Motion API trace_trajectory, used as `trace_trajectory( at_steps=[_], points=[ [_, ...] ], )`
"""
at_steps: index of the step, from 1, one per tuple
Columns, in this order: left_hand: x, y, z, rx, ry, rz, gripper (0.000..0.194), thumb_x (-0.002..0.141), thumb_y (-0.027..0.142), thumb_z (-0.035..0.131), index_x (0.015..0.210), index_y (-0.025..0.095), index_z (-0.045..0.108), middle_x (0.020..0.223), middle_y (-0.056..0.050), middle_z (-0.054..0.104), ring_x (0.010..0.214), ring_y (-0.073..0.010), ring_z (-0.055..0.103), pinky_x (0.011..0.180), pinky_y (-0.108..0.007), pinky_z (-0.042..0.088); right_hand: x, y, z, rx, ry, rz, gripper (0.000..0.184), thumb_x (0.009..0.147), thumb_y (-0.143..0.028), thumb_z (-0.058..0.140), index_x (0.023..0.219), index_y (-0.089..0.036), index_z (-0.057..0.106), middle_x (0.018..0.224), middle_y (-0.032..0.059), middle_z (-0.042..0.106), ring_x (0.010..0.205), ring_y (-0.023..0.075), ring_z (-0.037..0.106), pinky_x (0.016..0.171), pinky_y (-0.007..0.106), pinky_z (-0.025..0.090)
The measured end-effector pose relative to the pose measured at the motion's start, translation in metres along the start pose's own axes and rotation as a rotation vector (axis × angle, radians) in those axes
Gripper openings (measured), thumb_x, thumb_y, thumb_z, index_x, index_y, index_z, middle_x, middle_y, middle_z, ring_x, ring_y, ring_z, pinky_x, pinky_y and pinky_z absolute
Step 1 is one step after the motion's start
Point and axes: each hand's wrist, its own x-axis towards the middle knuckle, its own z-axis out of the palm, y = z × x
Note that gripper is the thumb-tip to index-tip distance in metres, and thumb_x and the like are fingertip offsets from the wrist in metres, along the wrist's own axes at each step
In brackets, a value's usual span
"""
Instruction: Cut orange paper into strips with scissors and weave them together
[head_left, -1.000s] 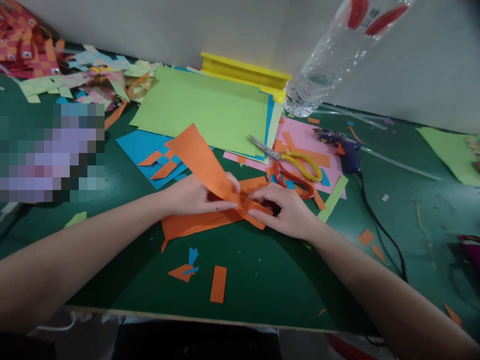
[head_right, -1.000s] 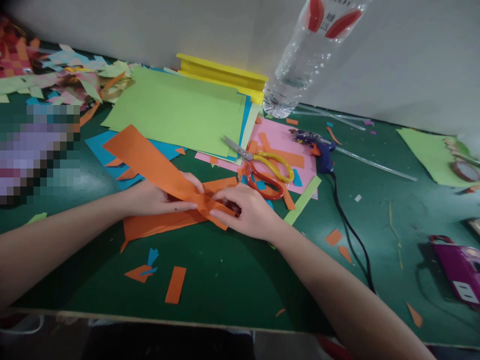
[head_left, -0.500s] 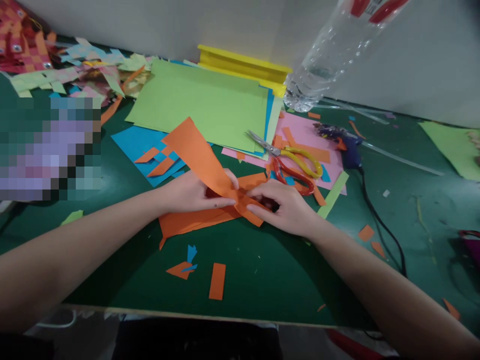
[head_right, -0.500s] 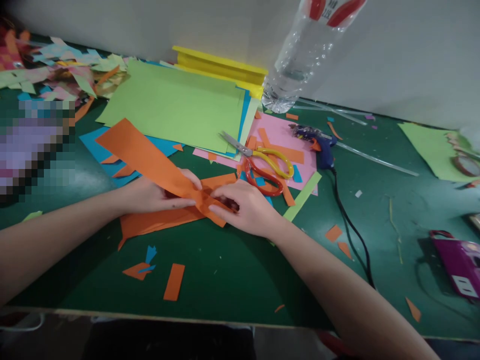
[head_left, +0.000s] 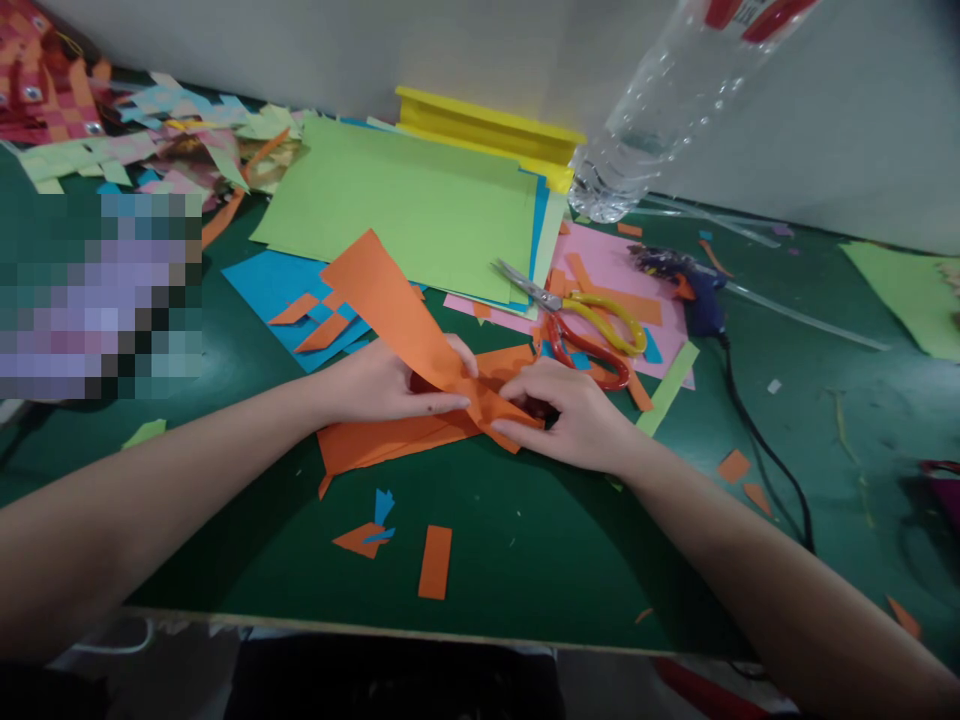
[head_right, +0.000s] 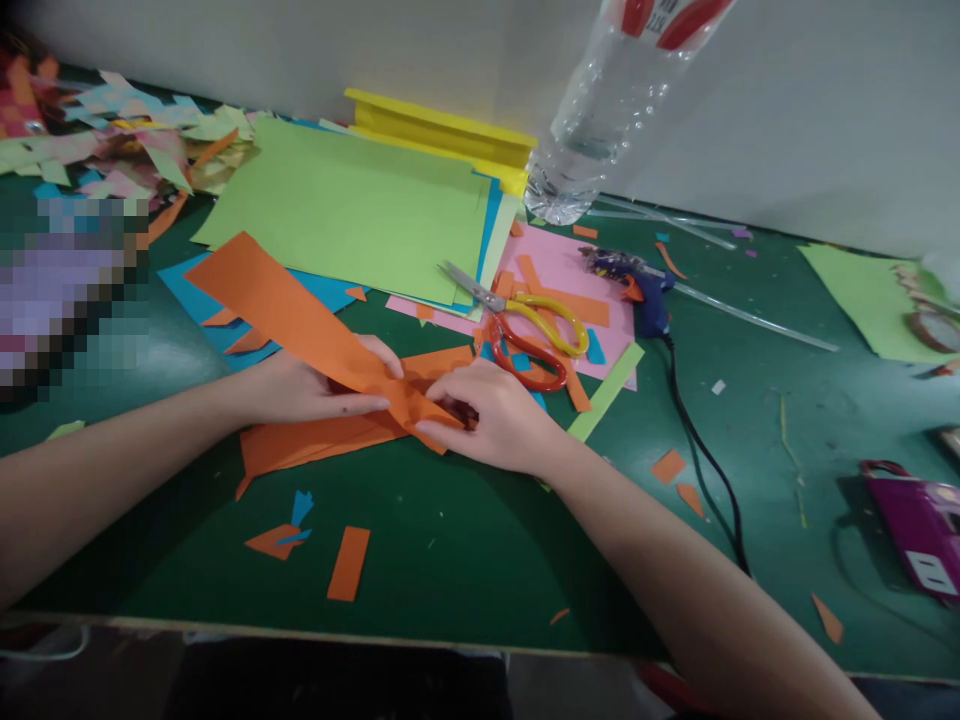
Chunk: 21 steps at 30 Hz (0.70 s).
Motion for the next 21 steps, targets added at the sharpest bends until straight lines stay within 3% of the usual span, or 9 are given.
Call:
trace_trajectory(
  at_steps=[17,21],
  points=[
    [0.0016,0.0018,-0.0024,-0.094,0.016,-0.053,0.021,0.089,0.036,0.064,0.101,0.021,0.060,0.104,-0.003,0.067,0.089,-0.0142,0.063,0.078,-0.023,0.051,-0.0003,0.0002,0.0027,-0.017,0.011,0.048,0.015,0.091,-0.030,0.059,0.080,-0.021,0.062,0.059,-0.0032,0.055,0.055,0.0113,0.049,0.060,0.028,0.043],
    [0.0023,0.0052,-0.0035,-0.085,0.069,-0.031,0.017,0.088,0.033,0.065,0.098,0.020,0.060,0.099,-0.002,0.067,0.087,-0.0132,0.063,0.079,-0.023,0.051,-0.0029,-0.0002,0.0014,-0.014,0.021,0.072,0.021,0.088,-0.038,0.063,0.097,-0.020,0.063,0.075,0.0025,0.068,0.066,0.0155,0.060,0.063,0.030,0.049]
  ],
)
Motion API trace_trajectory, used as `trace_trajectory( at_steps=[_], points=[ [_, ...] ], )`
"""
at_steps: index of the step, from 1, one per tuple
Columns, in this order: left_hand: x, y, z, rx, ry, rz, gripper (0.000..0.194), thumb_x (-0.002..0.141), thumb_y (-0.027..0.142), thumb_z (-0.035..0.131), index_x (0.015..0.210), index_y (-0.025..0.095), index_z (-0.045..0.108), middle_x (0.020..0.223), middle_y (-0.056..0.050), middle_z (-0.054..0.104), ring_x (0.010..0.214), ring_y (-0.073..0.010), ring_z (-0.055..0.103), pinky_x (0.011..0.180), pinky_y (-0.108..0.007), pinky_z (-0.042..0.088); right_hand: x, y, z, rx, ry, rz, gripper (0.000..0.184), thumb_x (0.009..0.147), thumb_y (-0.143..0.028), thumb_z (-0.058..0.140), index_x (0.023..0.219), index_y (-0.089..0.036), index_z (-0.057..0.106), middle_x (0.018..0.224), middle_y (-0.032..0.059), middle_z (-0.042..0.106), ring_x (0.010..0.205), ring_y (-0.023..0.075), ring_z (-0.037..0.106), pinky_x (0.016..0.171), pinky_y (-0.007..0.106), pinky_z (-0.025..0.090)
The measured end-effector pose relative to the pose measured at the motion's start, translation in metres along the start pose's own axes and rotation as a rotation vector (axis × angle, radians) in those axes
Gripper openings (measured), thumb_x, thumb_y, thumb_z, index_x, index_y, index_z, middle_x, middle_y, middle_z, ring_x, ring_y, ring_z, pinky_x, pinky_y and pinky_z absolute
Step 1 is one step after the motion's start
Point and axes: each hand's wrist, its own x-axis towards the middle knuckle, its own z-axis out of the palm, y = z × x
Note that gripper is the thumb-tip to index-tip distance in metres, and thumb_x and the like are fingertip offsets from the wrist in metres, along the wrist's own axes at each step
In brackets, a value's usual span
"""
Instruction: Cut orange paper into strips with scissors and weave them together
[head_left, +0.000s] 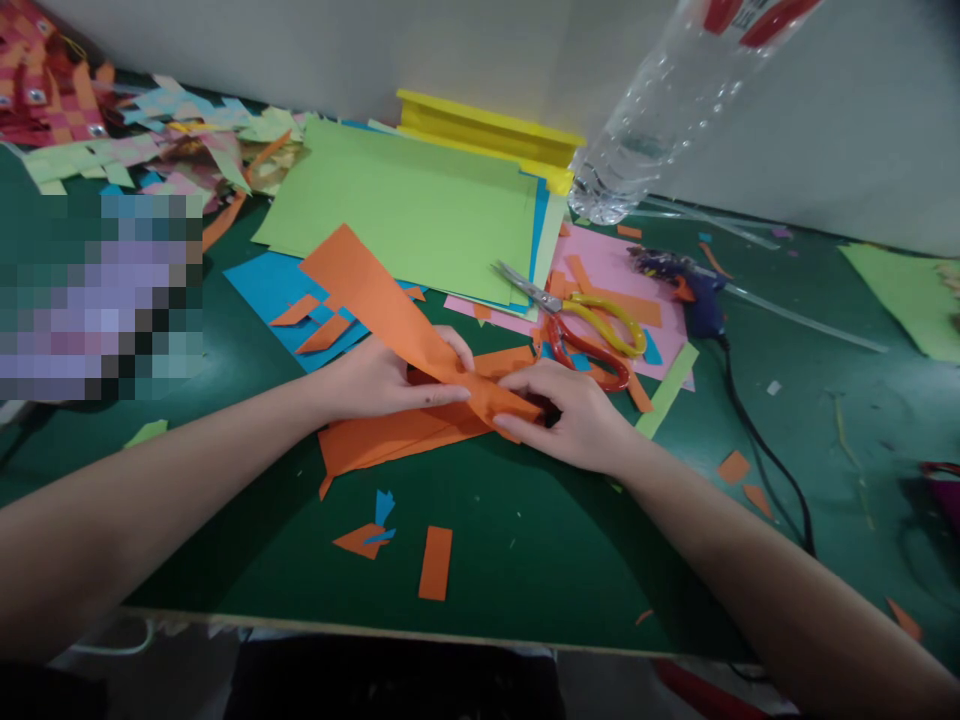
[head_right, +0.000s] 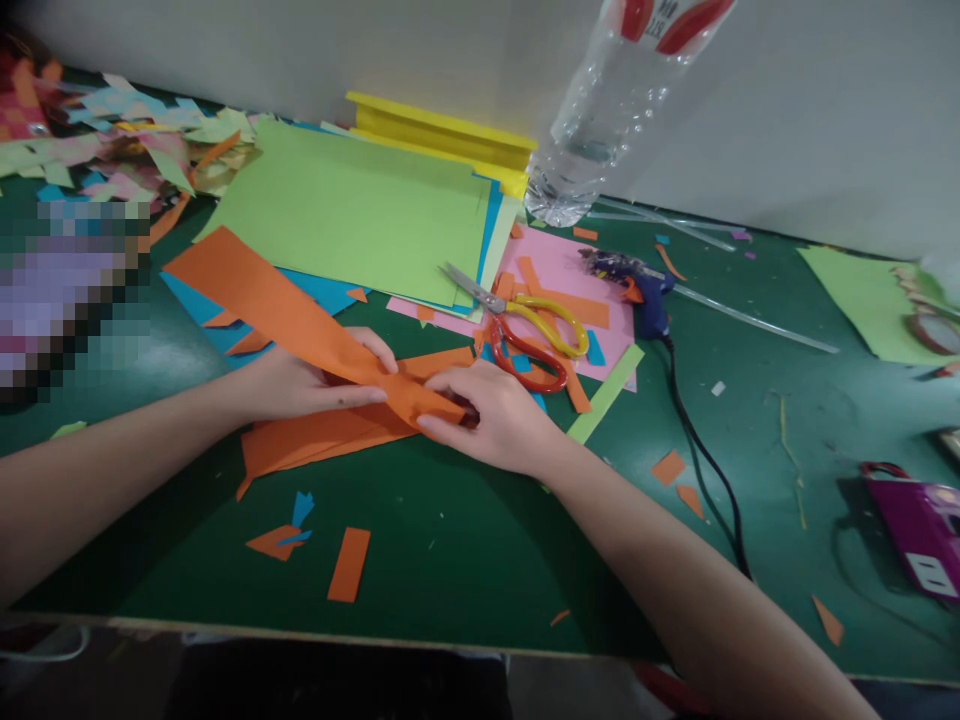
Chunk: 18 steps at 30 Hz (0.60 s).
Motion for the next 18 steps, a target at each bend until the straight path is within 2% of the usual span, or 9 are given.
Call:
trace_trajectory(
  at_steps=[1,3,4,6,9,11,15,18],
  points=[
    [0.0002,0.0007,-0.0002,0.000,0.016,0.002,0.016,0.088,0.032,0.065,0.097,0.020,0.060,0.099,-0.002,0.067,0.086,-0.0130,0.063,0.079,-0.023,0.051,-0.0009,0.0000,-0.0003,0.011,0.002,0.011,0.031,0.085,-0.041,0.066,0.106,-0.019,0.062,0.089,0.0061,0.072,0.076,0.0181,0.065,0.067,0.032,0.052],
    [0.0007,0.0015,-0.0004,0.013,0.048,0.010,0.015,0.088,0.033,0.065,0.094,0.020,0.061,0.099,-0.002,0.067,0.085,-0.0131,0.063,0.079,-0.023,0.051,-0.0027,0.0003,-0.0003,0.032,0.003,0.028,0.052,0.080,-0.046,0.072,0.121,-0.019,0.056,0.115,0.0116,0.070,0.096,0.0234,0.067,0.078,0.036,0.055],
    [0.0009,0.0016,-0.0005,0.025,0.057,0.015,0.015,0.089,0.034,0.065,0.092,0.020,0.061,0.101,-0.002,0.068,0.085,-0.0133,0.063,0.080,-0.024,0.052,-0.0033,0.0007,0.0000,0.035,0.003,0.029,0.056,0.078,-0.048,0.073,0.123,-0.020,0.054,0.120,0.0122,0.068,0.101,0.0248,0.067,0.082,0.037,0.055],
    [0.0011,0.0013,-0.0009,0.047,0.061,0.027,0.017,0.090,0.037,0.063,0.090,0.020,0.062,0.104,-0.003,0.068,0.087,-0.0142,0.064,0.082,-0.025,0.051,-0.0039,0.0018,0.0011,0.017,0.011,0.018,0.051,0.078,-0.047,0.073,0.119,-0.022,0.056,0.114,0.0104,0.070,0.099,0.0250,0.068,0.081,0.037,0.055],
    [0.0011,0.0008,-0.0014,0.065,0.056,0.038,0.020,0.092,0.039,0.060,0.092,0.019,0.062,0.104,-0.004,0.068,0.090,-0.0154,0.064,0.084,-0.027,0.051,-0.0027,0.0027,0.0028,0.002,0.032,-0.030,0.025,0.086,-0.038,0.068,0.102,-0.021,0.061,0.094,0.0066,0.073,0.085,0.0213,0.069,0.072,0.033,0.054],
    [0.0009,0.0006,-0.0015,0.071,0.059,0.049,0.020,0.092,0.039,0.060,0.094,0.019,0.061,0.103,-0.004,0.068,0.089,-0.0155,0.064,0.083,-0.027,0.051,-0.0009,0.0022,0.0030,0.007,0.045,-0.055,0.014,0.089,-0.032,0.064,0.096,-0.020,0.061,0.088,0.0053,0.071,0.075,0.0175,0.066,0.066,0.030,0.052],
    [0.0005,-0.0004,-0.0008,0.071,0.074,0.053,0.020,0.091,0.038,0.062,0.097,0.019,0.061,0.099,-0.003,0.068,0.083,-0.0144,0.064,0.076,-0.025,0.052,0.0020,-0.0001,0.0019,-0.005,0.092,-0.070,0.009,0.090,-0.028,0.063,0.092,-0.019,0.062,0.078,0.0020,0.066,0.057,0.0110,0.054,0.054,0.025,0.045],
    [0.0005,-0.0010,-0.0005,0.075,0.071,0.050,0.021,0.091,0.038,0.061,0.097,0.019,0.062,0.098,-0.004,0.068,0.082,-0.0146,0.064,0.073,-0.025,0.052,0.0024,-0.0005,0.0016,0.002,0.110,-0.079,0.007,0.090,-0.026,0.062,0.091,-0.019,0.062,0.077,0.0016,0.066,0.058,0.0109,0.057,0.054,0.024,0.046]
  ],
)
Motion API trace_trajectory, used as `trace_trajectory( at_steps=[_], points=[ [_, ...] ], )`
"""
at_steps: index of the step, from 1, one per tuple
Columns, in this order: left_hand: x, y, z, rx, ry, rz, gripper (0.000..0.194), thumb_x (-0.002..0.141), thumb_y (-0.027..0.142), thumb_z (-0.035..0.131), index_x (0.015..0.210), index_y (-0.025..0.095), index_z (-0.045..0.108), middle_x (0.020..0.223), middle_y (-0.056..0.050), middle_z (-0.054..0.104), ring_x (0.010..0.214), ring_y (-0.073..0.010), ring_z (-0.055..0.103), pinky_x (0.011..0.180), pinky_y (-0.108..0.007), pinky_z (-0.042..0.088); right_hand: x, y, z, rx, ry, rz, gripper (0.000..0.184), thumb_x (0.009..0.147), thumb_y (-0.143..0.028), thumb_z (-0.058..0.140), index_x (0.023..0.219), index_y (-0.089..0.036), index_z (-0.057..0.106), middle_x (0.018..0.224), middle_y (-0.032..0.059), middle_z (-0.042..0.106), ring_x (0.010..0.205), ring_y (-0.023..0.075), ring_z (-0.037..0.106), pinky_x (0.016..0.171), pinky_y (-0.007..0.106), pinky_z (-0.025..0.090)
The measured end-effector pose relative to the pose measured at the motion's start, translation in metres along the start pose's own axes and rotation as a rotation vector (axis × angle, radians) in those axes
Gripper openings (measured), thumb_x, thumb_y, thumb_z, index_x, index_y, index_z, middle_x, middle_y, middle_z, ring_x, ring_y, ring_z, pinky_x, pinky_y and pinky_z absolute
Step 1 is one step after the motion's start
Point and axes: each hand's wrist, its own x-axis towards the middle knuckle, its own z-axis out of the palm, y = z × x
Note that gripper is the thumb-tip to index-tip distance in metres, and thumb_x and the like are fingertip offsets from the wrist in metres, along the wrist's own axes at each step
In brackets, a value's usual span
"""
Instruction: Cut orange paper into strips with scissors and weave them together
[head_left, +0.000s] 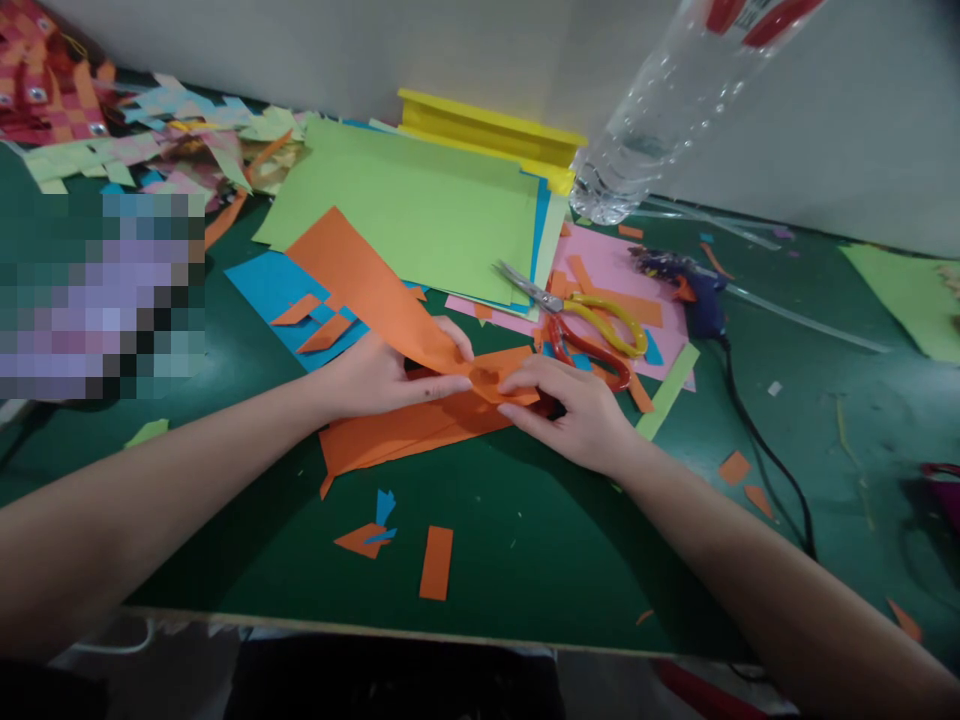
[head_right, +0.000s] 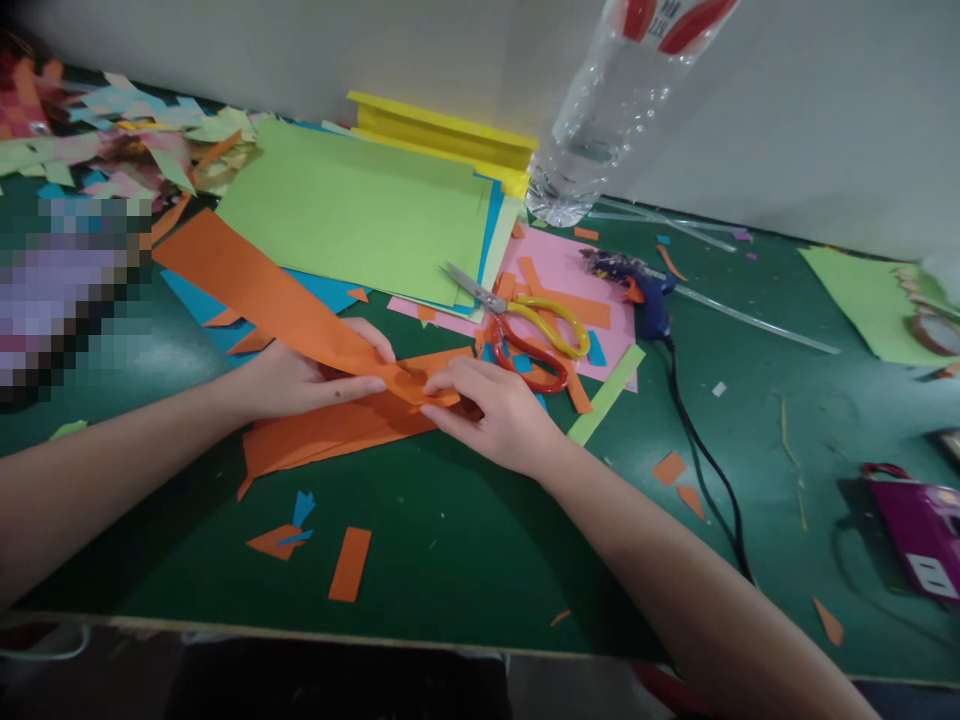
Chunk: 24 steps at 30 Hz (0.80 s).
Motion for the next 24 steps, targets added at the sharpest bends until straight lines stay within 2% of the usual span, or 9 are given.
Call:
trace_trajectory(
  at_steps=[4,8,13,19,24],
  points=[
    [0.0001,0.0010,-0.0002,0.014,0.007,0.021,0.016,0.092,0.034,0.059,0.091,0.019,0.062,0.104,-0.005,0.067,0.082,-0.0134,0.063,0.075,-0.024,0.052,-0.0009,0.0008,0.0009,0.002,0.015,-0.009,0.009,0.088,-0.026,0.065,0.093,-0.019,0.062,0.083,0.0029,0.070,0.070,0.0143,0.066,0.062,0.025,0.052],
    [0.0000,0.0017,-0.0005,0.015,0.012,0.026,0.017,0.093,0.033,0.057,0.086,0.018,0.061,0.105,-0.005,0.066,0.078,-0.0121,0.063,0.075,-0.024,0.052,-0.0023,0.0011,0.0020,-0.005,0.035,0.006,0.014,0.086,-0.024,0.068,0.099,-0.019,0.062,0.093,0.0043,0.073,0.078,0.0150,0.070,0.067,0.025,0.054],
    [0.0001,0.0015,-0.0002,0.031,0.026,0.038,0.014,0.092,0.031,0.057,0.088,0.018,0.060,0.102,-0.006,0.066,0.085,-0.0140,0.064,0.082,-0.026,0.052,-0.0034,0.0018,0.0019,-0.007,0.092,0.016,0.011,0.085,-0.021,0.069,0.095,-0.019,0.064,0.087,0.0025,0.075,0.070,0.0133,0.069,0.060,0.023,0.053],
    [0.0003,0.0026,-0.0006,0.052,0.032,0.038,0.013,0.091,0.031,0.058,0.094,0.018,0.060,0.103,-0.006,0.065,0.087,-0.0144,0.063,0.079,-0.026,0.052,-0.0011,0.0025,0.0016,0.048,0.108,-0.027,0.007,0.085,-0.021,0.069,0.092,-0.020,0.067,0.093,0.0054,0.076,0.089,0.0180,0.073,0.076,0.029,0.059],
    [0.0001,0.0021,-0.0012,0.064,0.010,-0.018,0.017,0.090,0.036,0.058,0.098,0.020,0.058,0.107,-0.005,0.065,0.089,-0.0164,0.063,0.080,-0.029,0.052,0.0001,0.0019,0.0020,0.037,0.108,-0.069,0.004,0.086,-0.018,0.067,0.089,-0.018,0.070,0.095,0.0088,0.076,0.087,0.0176,0.073,0.074,0.030,0.060]
  ],
)
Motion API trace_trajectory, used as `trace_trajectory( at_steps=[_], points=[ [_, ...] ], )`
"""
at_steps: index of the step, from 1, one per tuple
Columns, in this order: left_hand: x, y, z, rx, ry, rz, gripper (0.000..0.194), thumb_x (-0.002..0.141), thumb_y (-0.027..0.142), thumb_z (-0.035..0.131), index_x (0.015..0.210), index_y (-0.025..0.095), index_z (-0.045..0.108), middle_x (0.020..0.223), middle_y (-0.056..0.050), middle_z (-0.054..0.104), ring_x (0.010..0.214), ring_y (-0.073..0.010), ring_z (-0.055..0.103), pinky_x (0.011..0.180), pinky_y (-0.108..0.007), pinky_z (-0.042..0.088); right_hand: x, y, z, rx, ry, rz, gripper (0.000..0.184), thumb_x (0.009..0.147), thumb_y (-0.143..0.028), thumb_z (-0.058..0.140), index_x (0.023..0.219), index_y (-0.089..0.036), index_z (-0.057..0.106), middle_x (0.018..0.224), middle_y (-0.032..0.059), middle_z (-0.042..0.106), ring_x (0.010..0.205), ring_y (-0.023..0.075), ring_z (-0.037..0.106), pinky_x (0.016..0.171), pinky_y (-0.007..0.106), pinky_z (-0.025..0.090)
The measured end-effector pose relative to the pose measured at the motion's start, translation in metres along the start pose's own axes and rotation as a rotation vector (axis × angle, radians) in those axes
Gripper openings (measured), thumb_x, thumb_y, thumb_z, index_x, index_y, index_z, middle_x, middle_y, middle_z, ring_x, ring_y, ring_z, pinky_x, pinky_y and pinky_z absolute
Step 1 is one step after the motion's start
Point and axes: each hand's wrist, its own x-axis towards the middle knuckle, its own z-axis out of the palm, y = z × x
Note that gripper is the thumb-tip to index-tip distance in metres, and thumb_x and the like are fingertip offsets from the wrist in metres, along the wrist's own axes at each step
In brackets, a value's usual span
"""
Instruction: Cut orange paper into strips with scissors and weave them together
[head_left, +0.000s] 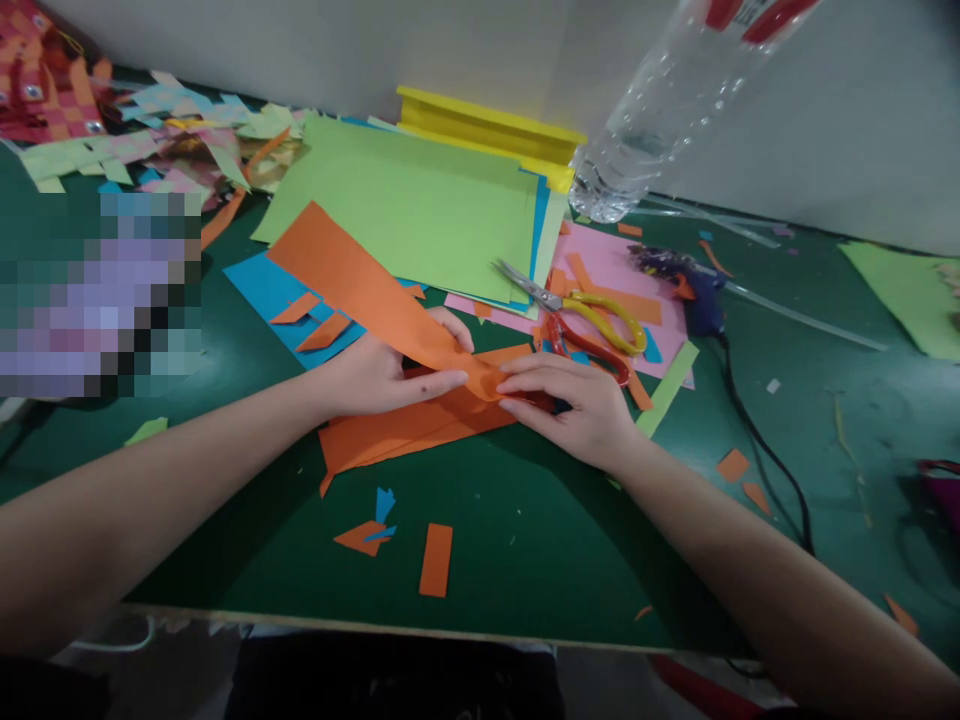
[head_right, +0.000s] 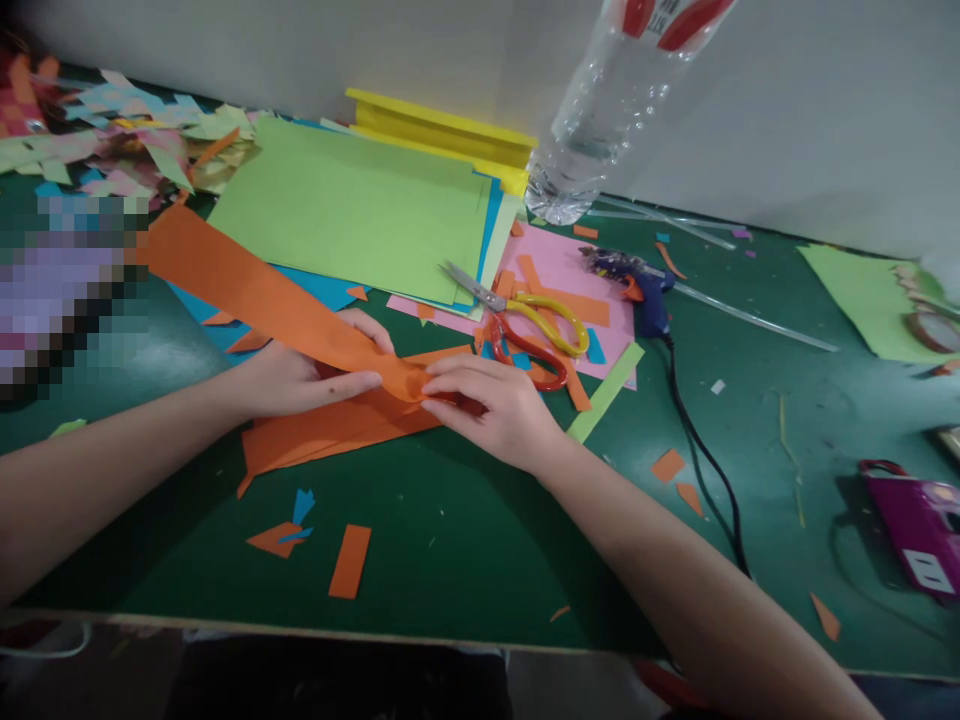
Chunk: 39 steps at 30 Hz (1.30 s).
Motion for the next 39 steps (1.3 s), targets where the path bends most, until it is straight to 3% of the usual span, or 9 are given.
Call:
trace_trajectory(
  at_steps=[5,10,20,30,39],
  points=[
    [0.0007,-0.0010,0.0015,-0.091,-0.046,-0.076,0.030,0.083,0.038,0.068,0.102,0.020,0.055,0.102,-0.004,0.064,0.091,-0.0178,0.063,0.078,-0.029,0.052,0.0007,-0.0002,0.0004,-0.008,0.007,-0.018,0.007,0.088,-0.017,0.065,0.090,-0.019,0.071,0.094,0.0082,0.076,0.086,0.0165,0.073,0.074,0.028,0.060],
    [0.0018,0.0005,0.0018,-0.171,-0.090,-0.122,0.033,0.077,0.030,0.075,0.103,0.020,0.057,0.106,-0.003,0.065,0.094,-0.0167,0.063,0.077,-0.026,0.052,0.0004,-0.0002,-0.0011,-0.008,0.004,-0.037,0.008,0.088,-0.015,0.064,0.089,-0.018,0.071,0.093,0.0084,0.076,0.087,0.0162,0.072,0.072,0.026,0.060],
    [0.0019,-0.0009,0.0025,-0.230,-0.130,-0.101,0.029,0.080,0.023,0.071,0.106,0.021,0.059,0.110,-0.004,0.068,0.099,-0.0174,0.066,0.080,-0.026,0.053,0.0015,-0.0004,-0.0005,0.007,-0.026,-0.052,0.008,0.087,-0.015,0.065,0.089,-0.019,0.071,0.092,0.0059,0.075,0.084,0.0141,0.072,0.070,0.023,0.059],
    [0.0000,-0.0039,0.0034,-0.270,-0.141,-0.047,0.028,0.081,0.026,0.073,0.105,0.020,0.061,0.109,-0.007,0.068,0.096,-0.0180,0.066,0.080,-0.029,0.056,0.0021,-0.0016,-0.0015,0.005,-0.063,-0.066,0.008,0.088,-0.016,0.063,0.088,-0.019,0.071,0.091,0.0067,0.075,0.080,0.0142,0.071,0.068,0.024,0.057],
    [0.0010,0.0006,0.0010,-0.187,-0.143,-0.109,0.018,0.081,0.032,0.072,0.090,0.023,0.061,0.097,-0.001,0.069,0.089,-0.0170,0.067,0.080,-0.028,0.055,0.0017,-0.0011,-0.0020,0.016,-0.068,-0.066,0.008,0.088,-0.016,0.063,0.088,-0.017,0.071,0.092,0.0075,0.075,0.080,0.0136,0.071,0.064,0.022,0.056]
  ],
)
